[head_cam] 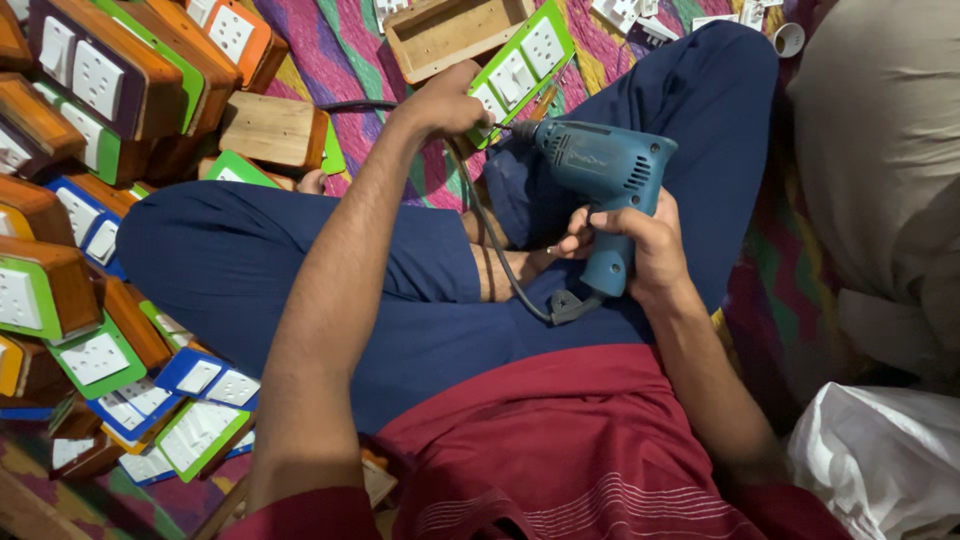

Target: The person uses a corded drill to drive screws into the corners of small plastic electrical switchboards. They pick up each board, drill the screws, and place the finished boards into a pile.

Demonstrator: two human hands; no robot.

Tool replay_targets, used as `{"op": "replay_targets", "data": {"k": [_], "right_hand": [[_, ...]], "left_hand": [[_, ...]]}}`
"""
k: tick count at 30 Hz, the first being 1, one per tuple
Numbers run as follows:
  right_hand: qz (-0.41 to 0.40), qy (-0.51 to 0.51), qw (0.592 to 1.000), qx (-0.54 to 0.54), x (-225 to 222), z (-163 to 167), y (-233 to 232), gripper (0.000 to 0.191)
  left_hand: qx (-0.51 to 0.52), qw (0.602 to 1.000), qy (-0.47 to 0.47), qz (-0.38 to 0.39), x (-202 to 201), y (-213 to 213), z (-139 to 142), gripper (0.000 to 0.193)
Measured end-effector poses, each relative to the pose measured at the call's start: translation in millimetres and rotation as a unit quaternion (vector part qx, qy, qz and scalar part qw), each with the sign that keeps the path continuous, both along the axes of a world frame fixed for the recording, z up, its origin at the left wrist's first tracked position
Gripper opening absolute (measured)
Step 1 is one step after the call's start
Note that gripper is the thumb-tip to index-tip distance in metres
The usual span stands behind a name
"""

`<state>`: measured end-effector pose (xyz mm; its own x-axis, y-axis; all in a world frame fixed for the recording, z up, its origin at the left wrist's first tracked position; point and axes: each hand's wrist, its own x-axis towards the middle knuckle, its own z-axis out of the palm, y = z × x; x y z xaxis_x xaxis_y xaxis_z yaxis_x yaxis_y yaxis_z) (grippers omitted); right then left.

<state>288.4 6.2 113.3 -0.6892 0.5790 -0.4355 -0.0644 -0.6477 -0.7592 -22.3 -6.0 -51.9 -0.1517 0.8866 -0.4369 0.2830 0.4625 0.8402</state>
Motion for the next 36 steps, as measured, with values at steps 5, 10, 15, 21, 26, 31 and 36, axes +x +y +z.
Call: {"op": "replay_targets", "data": {"k": [5, 10, 15, 21, 26, 31, 36], "right_hand": [[0.003, -0.012, 1.000, 0.008, -0.8, 1.1, -0.7, 0.048], [-0.001, -0.007, 1.000, 0.011, -2.0, 2.2, -0.8, 0.048], [-0.003, -0.033, 0.997, 0.067, -5.5, 2.9, -7.5, 0.043], [-0.006, -0.017, 0.990, 0.138, -10.0, 2.0, -17.5, 0.047], [0.006, -0.043, 0.985, 0.169, -10.2, 4.4, -19.4, 0.043], [-0.005, -0.023, 0.991, 0.128, -10.0, 8.1, -17.3, 0.042], [-0.006, -0.027, 0.990, 0.138, -11.7, 9.4, -17.5, 0.042]], "left_hand": [[0.020, 0.999, -0.022, -0.017, -2.0, 1.2, -9.1, 0.036], [0.028, 0.999, -0.018, -0.021, -4.1, 4.3, -17.2, 0.035], [-0.003, 0.999, 0.039, 0.007, -0.2, 7.8, -15.8, 0.044], [-0.009, 0.997, 0.079, 0.018, 7.0, 9.7, -8.1, 0.050], [-0.004, 0.996, 0.083, 0.032, 10.3, 9.4, -5.3, 0.047], [0.026, 0.997, 0.067, 0.039, 11.1, 9.4, -5.5, 0.046], [-0.029, 0.997, 0.052, 0.058, 13.8, 11.9, -2.7, 0.045]]}}
